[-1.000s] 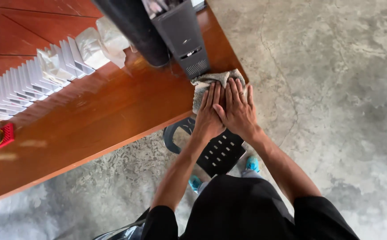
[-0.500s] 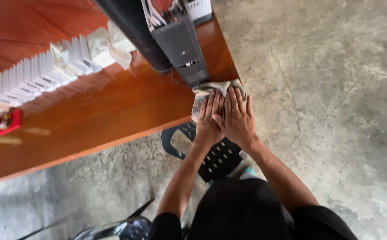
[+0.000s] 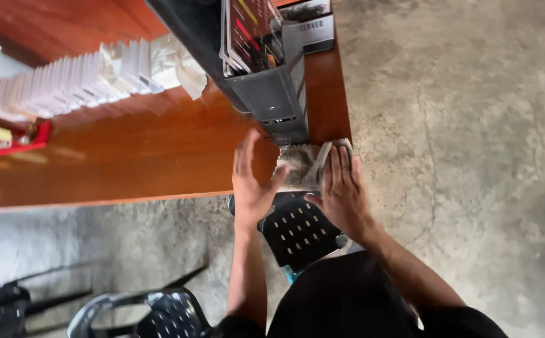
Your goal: Wiping down a wooden bar counter and organizing items such as liquor bottles, signage, and menu holders.
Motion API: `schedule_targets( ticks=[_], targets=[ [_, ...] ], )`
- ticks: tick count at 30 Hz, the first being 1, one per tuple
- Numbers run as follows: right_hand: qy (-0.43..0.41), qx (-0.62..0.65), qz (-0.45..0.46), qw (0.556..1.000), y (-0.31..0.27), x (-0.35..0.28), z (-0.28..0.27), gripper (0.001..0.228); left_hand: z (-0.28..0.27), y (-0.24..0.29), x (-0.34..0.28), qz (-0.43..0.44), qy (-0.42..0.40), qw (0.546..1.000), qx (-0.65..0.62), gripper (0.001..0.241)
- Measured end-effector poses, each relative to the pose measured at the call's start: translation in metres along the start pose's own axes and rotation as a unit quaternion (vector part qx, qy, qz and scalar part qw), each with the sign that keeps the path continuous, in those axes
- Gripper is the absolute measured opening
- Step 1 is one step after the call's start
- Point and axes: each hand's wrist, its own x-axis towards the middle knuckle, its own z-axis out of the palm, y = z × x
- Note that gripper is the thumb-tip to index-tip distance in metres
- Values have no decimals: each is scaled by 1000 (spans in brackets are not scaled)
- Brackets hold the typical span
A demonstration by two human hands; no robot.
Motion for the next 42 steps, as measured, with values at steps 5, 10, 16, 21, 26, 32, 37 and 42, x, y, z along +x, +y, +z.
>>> schedule_targets(
  ticks=[5,10,16,21,26,32,37,42],
  targets=[
    [77,16,-96,992,35,23,13,98,56,34,71,124,323,937,46,126],
    [34,25,-190,981,55,37,5,93,84,25,117,120,481,864,81,127],
    [10,58,-220,974,65,41,8,94,82,29,111,22,521,846,114,111],
    [-9,38,-213,976,68,42,12,92,69,18,88,54,497,861,94,107],
    [-37,13,-224,974,68,42,18,91,56,15,63,133,464,873,-69,102],
    [-22,24,-212,977,67,40,12,93,50,27,19,115,475,872,0,100],
    [-30,26,-225,974,70,42,12,94,51,47,-23,116,515,849,-24,101],
    [-50,24,-233,971,66,56,8,98,46,48,-63,165,546,820,-45,93]
  ],
)
